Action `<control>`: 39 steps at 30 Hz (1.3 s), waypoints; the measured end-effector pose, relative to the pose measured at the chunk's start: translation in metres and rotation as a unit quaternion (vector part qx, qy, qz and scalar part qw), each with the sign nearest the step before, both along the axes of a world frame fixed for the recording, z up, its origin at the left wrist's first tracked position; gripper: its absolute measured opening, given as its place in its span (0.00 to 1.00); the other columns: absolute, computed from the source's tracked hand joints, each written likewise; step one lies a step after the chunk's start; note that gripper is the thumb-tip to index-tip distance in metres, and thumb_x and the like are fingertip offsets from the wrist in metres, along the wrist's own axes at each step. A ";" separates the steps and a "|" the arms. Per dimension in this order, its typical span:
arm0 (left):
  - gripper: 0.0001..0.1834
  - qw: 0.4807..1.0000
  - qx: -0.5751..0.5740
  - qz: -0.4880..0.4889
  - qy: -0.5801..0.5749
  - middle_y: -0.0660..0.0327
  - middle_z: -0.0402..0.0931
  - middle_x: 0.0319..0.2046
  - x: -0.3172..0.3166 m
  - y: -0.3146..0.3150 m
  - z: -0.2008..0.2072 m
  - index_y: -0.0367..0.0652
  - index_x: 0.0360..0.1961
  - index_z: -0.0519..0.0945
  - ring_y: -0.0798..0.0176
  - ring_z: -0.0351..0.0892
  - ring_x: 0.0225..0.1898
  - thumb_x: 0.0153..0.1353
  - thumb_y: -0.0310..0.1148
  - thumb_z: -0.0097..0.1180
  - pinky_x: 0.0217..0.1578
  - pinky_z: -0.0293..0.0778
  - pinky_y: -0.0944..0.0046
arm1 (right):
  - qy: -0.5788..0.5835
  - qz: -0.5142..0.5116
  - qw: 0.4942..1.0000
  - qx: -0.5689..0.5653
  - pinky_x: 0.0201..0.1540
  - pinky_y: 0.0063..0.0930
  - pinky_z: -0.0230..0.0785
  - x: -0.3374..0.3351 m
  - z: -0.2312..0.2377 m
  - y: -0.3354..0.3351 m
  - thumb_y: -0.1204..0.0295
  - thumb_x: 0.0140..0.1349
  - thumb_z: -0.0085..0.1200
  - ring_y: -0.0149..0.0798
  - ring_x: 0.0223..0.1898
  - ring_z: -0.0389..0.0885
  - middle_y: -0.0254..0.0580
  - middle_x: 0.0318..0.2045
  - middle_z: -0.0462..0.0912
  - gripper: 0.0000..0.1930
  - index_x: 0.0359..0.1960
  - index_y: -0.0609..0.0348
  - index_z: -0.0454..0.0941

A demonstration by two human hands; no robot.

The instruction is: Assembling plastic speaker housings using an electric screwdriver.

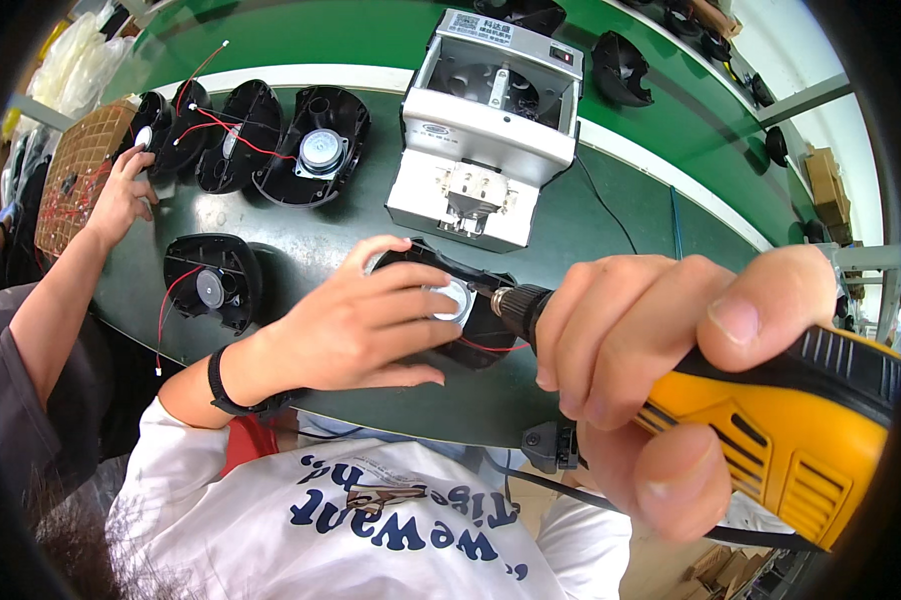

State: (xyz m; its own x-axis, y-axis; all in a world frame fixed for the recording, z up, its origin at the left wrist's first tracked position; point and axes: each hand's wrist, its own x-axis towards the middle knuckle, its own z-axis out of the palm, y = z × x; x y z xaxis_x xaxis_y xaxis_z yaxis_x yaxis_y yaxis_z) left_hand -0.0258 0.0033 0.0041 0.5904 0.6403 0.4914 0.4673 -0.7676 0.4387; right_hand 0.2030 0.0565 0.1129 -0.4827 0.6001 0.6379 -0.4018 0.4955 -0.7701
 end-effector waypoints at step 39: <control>0.18 0.993 0.043 0.107 0.017 0.58 0.81 0.42 0.029 -0.031 -0.042 0.38 0.46 0.86 0.61 0.79 0.52 0.58 0.36 0.58 0.56 0.68 0.20 | -0.096 0.027 0.994 -0.042 0.25 0.22 0.70 -0.041 -0.042 0.014 0.61 0.69 0.60 0.27 0.19 0.77 0.29 0.24 0.77 0.19 0.54 0.47 0.63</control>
State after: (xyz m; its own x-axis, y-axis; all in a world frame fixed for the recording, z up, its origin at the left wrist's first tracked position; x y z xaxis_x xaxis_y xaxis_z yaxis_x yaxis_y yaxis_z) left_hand 0.0028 -0.0278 -0.0378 0.4628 0.7089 0.5322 0.6368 -0.6836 0.3568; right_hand 0.1619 0.0708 0.0705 -0.6241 0.6162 0.4803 -0.2685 0.4082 -0.8725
